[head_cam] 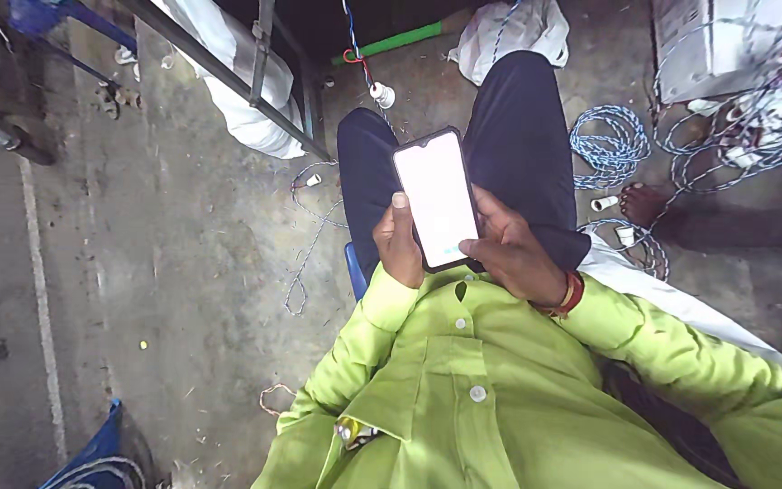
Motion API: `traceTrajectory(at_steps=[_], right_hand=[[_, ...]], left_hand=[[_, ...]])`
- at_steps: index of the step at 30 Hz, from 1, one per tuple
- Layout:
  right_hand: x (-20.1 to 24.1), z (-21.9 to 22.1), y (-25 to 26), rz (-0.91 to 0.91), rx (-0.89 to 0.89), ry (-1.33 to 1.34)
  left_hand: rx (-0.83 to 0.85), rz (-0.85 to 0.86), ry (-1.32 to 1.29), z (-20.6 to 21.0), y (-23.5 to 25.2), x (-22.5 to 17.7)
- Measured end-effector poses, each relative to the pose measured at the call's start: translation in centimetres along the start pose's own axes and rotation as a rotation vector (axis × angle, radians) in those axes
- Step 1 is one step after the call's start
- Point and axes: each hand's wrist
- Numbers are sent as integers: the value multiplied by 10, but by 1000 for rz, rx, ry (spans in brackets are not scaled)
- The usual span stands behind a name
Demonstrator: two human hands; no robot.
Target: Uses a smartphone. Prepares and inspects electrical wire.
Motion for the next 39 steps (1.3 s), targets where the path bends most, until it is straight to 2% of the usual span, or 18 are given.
traceTrajectory(at_steps=[15, 18, 21, 23, 26, 30, 36, 39], right_hand=[[-1, -1, 1, 19, 2, -12], [-4, 4, -2, 45, -104, -158], [-10, 8, 2, 28, -258, -436], [-8, 8, 3, 12, -279, -564], [-1, 5, 7, -43, -288, -709], [18, -3, 13, -17, -255, -773], [25, -9, 14, 6, -228, -800], [26, -12, 11, 30, -224, -755]], left_hand=[[18, 19, -8, -2, 1, 4], [20, -99, 67, -6, -8, -4], [-59, -114, -37, 1, 1, -8], [-107, -114, -85, 8, 7, -17], [-81, -101, -117, 13, 7, -28], [5, -73, -191, 17, -2, -30], [-9, -53, -219, 29, -10, -28], [8, -104, -221, 32, -12, -27]])
Point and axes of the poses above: each hand's wrist, its own y-axis towards the middle knuckle, its own z-axis out of the palm, x = y × z, and after that the axes turned 8 degrees about -y, right-handed
